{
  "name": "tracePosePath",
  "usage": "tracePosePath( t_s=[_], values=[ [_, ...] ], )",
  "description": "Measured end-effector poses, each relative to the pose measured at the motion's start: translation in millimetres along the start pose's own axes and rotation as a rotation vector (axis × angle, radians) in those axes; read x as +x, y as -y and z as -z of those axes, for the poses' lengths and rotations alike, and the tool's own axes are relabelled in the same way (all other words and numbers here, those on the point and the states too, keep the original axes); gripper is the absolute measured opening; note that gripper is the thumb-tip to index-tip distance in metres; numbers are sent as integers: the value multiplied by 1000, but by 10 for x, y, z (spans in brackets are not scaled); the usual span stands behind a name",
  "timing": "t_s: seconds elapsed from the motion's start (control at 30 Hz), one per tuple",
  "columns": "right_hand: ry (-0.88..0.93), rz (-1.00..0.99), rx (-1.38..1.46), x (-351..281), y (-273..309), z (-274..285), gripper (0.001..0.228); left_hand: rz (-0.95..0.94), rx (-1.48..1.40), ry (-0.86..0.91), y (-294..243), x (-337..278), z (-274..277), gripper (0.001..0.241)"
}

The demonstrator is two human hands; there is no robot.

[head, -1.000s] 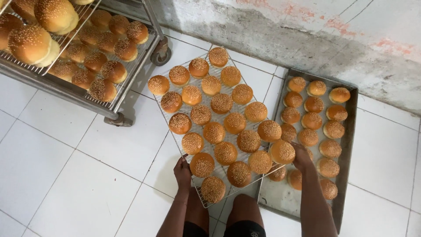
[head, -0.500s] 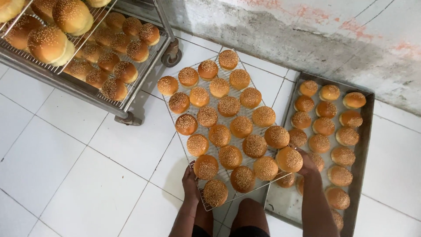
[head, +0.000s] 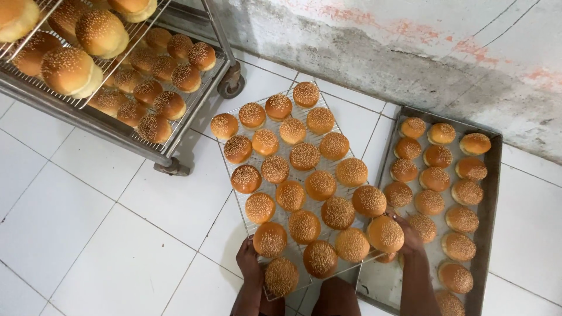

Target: Organizing sesame burger buns from cooling racks into trays and then onto a storage rack.

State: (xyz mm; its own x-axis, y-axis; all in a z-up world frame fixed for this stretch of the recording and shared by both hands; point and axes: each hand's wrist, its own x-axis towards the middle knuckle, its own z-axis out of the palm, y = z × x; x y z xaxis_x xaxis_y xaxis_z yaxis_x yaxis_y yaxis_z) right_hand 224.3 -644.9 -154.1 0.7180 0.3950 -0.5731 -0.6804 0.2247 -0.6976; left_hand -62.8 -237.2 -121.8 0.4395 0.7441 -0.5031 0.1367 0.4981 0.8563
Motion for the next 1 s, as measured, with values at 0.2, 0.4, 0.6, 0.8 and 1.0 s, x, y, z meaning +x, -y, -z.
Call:
tracePosePath(
  t_s=[0.2, 0.4, 0.6, 0.8, 1.0],
  values=[
    [-106, 93, -12, -198, 5, -103, 39, 148, -32, -43, -742, -444, -282, 38],
    [-116, 104, -19, -338, 49, -208, 40, 231, -14, -126, -913, -534, -314, 36],
    [-116, 123, -15, -272, 119, -353, 43, 121, 104, -90, -1127, -633, -315, 32],
    [-109, 161, -74, -181, 442, -589, 48, 76, 69, -134, -1415, -711, -336, 29],
    [-94, 212, -111, -97, 677, -892, 55, 15, -41, -200, -1572, -615, -340, 30]
  ],
)
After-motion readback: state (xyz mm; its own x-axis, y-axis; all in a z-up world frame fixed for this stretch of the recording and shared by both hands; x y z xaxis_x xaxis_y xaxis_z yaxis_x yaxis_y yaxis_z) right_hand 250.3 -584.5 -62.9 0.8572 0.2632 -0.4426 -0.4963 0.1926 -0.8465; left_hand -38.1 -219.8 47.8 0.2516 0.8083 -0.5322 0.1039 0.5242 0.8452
